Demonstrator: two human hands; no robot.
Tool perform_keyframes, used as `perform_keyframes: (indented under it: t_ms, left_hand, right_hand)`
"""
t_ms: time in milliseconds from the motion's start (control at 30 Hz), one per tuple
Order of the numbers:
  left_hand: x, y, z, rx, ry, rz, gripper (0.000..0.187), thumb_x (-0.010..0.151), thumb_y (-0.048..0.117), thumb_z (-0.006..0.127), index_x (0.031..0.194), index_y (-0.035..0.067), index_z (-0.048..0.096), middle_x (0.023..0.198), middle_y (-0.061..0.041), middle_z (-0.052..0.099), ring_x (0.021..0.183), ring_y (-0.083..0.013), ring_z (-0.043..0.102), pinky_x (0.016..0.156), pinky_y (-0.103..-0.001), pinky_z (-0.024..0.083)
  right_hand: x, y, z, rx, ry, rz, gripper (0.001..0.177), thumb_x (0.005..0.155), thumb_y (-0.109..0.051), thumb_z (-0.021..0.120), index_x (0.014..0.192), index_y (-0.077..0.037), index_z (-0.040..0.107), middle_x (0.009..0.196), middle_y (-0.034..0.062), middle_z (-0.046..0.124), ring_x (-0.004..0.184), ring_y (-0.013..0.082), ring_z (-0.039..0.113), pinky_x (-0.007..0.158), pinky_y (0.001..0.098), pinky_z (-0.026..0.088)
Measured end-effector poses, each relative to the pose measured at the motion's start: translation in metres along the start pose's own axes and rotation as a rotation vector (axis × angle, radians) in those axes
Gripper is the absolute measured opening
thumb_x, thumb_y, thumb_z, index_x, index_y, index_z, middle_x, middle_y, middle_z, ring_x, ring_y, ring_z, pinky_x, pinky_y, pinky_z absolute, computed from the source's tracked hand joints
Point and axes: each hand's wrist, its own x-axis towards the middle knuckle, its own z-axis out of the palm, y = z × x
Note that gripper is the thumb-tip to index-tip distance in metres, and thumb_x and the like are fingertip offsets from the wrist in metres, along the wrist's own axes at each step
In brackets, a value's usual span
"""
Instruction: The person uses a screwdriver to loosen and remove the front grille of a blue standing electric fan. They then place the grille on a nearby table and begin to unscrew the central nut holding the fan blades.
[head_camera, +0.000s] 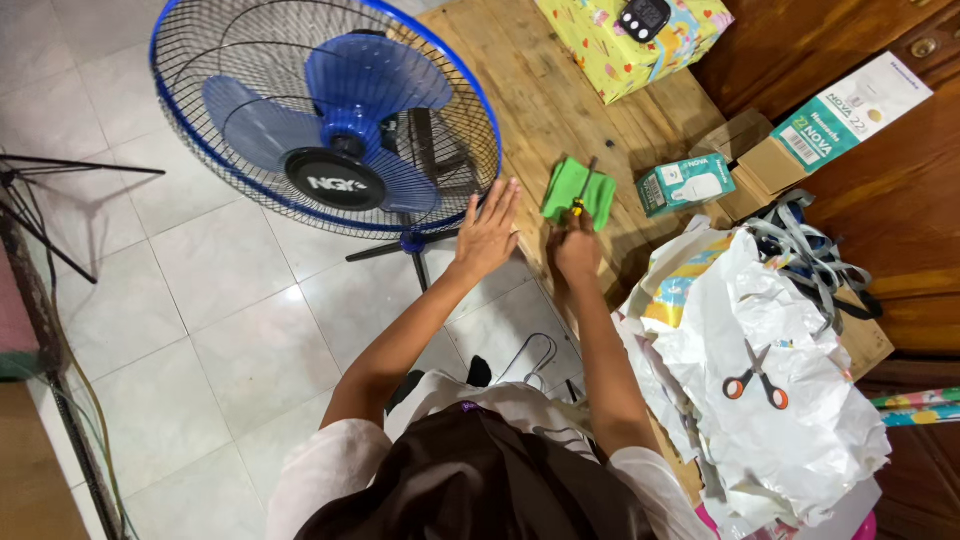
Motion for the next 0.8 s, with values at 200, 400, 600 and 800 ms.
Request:
perform_keyframes:
  t_ms: [200, 400, 600, 800]
  left_hand:
    - [-0.017, -0.006, -0.039, -0.178, 0.072, 0.148, 0.084, 0.096, 0.036, 0.063, 0.163, 0.007, 0.022, 0.17, -0.01, 0.017, 0.158, -0.0331, 0.012, 0.124, -0.056, 0.021]
    - [-0.04, -0.08, -0.106, -0.296, 0.228, 0.336, 0.075, 0.103, 0.03, 0.063, 0.165, 0.006, 0.028, 0.172, -0.014, 0.022, 0.161, -0.0374, 0.016, 0.131, -0.052, 0.023]
    - [-0.058, -0.197, -0.19, -0.191, 0.455, 0.184, 0.067, 0.106, 0.03, 0.064, 0.162, 0.008, 0.035, 0.17, -0.014, 0.027, 0.16, -0.0376, 0.02, 0.131, -0.057, 0.017]
    - [-0.045, -0.331, -0.229, -0.207, 0.647, -0.168, 0.067, 0.111, 0.043, 0.056, 0.164, 0.009, 0.032, 0.173, -0.014, 0.023, 0.163, -0.0368, 0.014, 0.133, -0.061, 0.01]
  right_hand:
    - [0.012, 0.003, -0.018, 0.463, 0.381, -0.05, 0.009, 0.101, -0.01, 0.068, 0.108, -0.006, 0.065, 0.101, 0.0159, 0.073, 0.095, 0.0298, 0.071, 0.083, 0.0412, 0.055]
    - [0.051, -0.063, -0.06, 1.37, 0.423, -0.194, 0.015, 0.107, -0.014, 0.065, 0.115, -0.009, 0.053, 0.104, 0.0069, 0.069, 0.088, 0.0174, 0.067, 0.079, 0.0319, 0.054]
    - [0.038, -0.162, -0.06, 1.289, 0.382, -0.148, 0.048, 0.111, -0.021, 0.059, 0.154, -0.009, 0.041, 0.126, 0.0065, 0.069, 0.111, 0.0114, 0.068, 0.087, 0.0264, 0.055]
    - [0.065, -0.179, 0.0, 1.214, 0.666, -0.163, 0.039, 0.113, -0.02, 0.058, 0.146, 0.003, 0.055, 0.127, 0.013, 0.073, 0.089, 0.0101, 0.054, 0.08, 0.0282, 0.047]
